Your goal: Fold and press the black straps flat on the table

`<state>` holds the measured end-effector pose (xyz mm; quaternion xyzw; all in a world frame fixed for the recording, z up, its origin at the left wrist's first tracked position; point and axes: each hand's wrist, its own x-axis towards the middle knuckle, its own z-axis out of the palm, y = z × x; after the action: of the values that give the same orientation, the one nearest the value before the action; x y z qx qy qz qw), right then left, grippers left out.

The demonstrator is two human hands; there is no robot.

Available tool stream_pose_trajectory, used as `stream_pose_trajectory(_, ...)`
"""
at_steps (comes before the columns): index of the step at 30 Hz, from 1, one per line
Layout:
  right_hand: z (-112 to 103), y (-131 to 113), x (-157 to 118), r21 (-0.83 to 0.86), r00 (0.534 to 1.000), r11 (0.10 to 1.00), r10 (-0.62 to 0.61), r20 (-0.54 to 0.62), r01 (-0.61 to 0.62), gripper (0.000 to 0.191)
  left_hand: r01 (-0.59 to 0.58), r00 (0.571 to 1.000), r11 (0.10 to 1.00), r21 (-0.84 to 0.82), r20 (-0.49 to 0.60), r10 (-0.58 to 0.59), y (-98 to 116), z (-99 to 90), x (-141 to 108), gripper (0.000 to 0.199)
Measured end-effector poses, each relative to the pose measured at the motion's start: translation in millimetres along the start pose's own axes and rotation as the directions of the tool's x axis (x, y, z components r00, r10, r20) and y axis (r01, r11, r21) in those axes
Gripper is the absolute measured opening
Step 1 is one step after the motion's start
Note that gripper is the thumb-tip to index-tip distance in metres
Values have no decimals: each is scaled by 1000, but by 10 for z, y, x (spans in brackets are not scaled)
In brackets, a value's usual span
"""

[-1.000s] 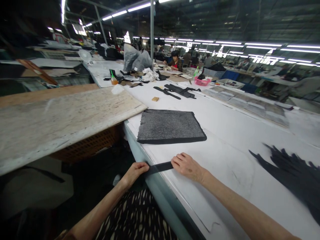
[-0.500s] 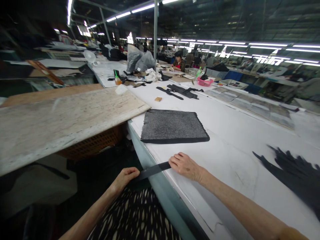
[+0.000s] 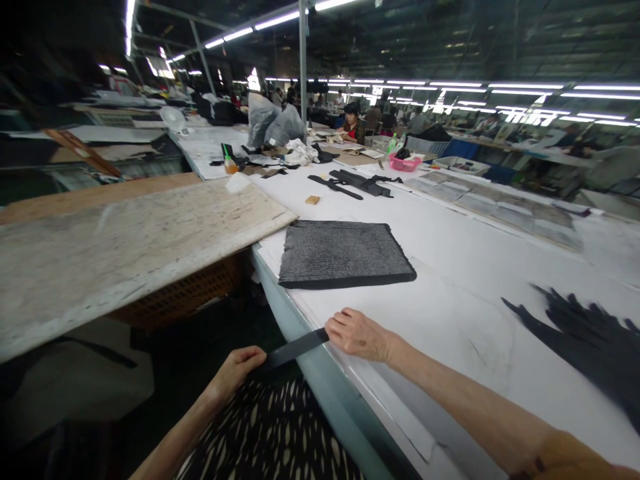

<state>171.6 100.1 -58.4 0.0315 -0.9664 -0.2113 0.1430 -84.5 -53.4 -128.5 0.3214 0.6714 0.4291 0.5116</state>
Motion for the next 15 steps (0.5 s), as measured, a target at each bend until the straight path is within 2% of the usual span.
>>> stream_pose_trajectory(10,-16,24,-331,-42,984,987,161,74,-158,25,-5,1000,998,56,-1,5,150,-44,-180,36)
stream_pose_trajectory(15,-38,-22,-353,74,945,944,315,91,-322,25,-16,1000,998,60,-7,16,193,-76,-268,37)
